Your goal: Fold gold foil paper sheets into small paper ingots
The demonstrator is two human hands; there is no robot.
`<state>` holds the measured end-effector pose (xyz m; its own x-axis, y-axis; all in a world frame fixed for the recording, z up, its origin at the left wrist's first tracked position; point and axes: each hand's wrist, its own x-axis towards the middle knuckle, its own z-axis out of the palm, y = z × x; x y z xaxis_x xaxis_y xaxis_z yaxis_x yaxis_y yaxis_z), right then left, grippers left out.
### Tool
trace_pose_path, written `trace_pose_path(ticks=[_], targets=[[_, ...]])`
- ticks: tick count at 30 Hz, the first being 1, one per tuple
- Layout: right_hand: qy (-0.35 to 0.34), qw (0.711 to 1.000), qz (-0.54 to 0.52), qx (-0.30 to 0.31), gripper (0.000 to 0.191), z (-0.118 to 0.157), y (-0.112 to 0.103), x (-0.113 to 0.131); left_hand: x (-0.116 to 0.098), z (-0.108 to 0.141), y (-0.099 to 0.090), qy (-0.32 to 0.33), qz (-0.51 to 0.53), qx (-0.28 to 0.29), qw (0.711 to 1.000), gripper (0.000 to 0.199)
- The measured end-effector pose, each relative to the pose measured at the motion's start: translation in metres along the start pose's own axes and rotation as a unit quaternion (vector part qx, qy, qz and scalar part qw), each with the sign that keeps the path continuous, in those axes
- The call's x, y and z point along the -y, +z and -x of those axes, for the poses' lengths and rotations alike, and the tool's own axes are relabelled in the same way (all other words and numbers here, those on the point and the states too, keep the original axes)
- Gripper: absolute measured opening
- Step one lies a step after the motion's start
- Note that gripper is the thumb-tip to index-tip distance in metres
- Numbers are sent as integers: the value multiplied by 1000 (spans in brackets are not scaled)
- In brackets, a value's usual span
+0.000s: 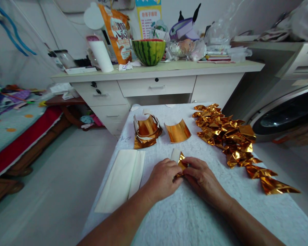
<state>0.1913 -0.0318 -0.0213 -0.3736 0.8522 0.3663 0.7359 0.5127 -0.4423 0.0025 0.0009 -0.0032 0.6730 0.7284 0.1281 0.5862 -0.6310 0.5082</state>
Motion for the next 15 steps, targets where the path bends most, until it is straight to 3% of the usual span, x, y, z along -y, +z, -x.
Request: trace_pose_path(ticks=[5,15], targets=[[9,1000,-6,-1,15,0,-1,1,0,-1,7,-10,43,-28,999,12],[21,1000,-14,9,15,0,0,-1,0,-2,7,6,77,-57,995,14]])
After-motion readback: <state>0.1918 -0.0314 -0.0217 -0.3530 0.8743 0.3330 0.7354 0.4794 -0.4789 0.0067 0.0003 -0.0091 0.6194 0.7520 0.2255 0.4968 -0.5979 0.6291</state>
